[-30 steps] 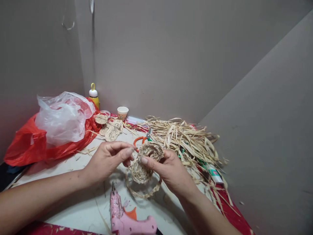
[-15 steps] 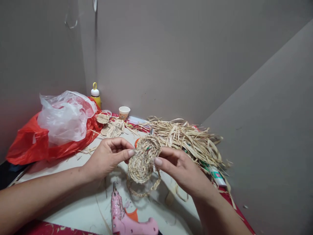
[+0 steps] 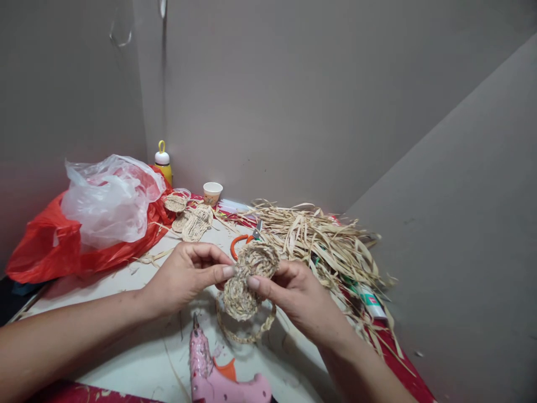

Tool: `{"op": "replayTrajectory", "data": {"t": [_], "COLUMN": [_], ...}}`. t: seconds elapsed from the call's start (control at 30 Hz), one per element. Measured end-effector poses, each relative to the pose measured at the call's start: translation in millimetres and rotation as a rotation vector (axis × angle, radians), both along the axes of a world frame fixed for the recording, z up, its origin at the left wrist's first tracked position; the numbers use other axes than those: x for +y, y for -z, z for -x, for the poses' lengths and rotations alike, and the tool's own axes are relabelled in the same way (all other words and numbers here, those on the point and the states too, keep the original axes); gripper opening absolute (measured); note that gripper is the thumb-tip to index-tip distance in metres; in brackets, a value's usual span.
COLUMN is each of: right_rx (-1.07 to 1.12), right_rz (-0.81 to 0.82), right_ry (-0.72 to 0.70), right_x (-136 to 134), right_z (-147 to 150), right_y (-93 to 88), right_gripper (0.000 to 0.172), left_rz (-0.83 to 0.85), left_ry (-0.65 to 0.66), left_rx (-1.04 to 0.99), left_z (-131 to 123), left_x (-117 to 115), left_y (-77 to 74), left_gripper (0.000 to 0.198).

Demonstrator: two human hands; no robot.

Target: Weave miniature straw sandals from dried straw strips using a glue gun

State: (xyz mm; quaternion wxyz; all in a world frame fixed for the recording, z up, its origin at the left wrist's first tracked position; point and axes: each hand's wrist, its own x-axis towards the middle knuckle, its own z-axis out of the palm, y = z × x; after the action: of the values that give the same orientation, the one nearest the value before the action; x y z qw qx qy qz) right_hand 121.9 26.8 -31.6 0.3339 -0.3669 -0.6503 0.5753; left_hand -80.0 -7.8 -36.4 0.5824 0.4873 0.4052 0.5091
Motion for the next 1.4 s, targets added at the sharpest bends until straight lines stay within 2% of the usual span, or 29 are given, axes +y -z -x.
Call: {"op": "replayTrajectory", "data": {"t": [0.13,0.23,0.5,0.6,0.7,0.8,0.9,1.0,1.1,1.23,1.4], "right_rx": [0.115,0.153,0.115,0.097,0.128,0.173,0.223,0.245,0.245,0.240,0.199], "right_rz": [0.052,0.097,0.087,0.059,0.045,0.020,0.013,0.044,0.072,0.077,0.034], "right_ry": [-0.058,-0.065,-0.022,0.026,0.102,0.170,0.247,0.264,0.217,0.094,-0.137], "right_x": [-5,-8,-6,-1,7,14,17,15,12,8,6], "right_z": [4,8,14,12,7,4,6,10,13,12,5], "right_y": [-2.4,-4.6,-1.8,3.0,8.0,11.1,12.8,14.6,15.9,11.3,-2.5], "right_gripper": [0.020,0.022,0.022,0.027,0.032,0.031,0.032,0.035,0.033,0.034,0.041], "left_rz": [-0.001,-0.022,-0.065,-0.045,-0.033,-0.065,-0.050,0.009,0.061,0.070,0.027], "left_ry": [-0.009,-0.018,-0.081,-0.066,-0.020,-0.070,-0.120,-0.045,-0.018,-0.045,-0.085], "left_rx": [-0.026,-0.021,0.017,0.008,-0.043,-0.093,-0.077,-0.028,-0.029,-0.039,-0.046], "left_z": [-1,-2,-3,-1,3,6,4,0,-3,-3,-2], "left_x": [0,-1,-2,0,1,2,3,3,3,3,-4], "left_y": [3.2,4.0,8.1,4.6,-1.3,-4.8,-2.8,3.2,7.2,3.4,-4.6], "left_gripper": [0.008,0.008,0.009,0.012,0.025,0.038,0.037,0.030,0.030,0.027,0.021]}}
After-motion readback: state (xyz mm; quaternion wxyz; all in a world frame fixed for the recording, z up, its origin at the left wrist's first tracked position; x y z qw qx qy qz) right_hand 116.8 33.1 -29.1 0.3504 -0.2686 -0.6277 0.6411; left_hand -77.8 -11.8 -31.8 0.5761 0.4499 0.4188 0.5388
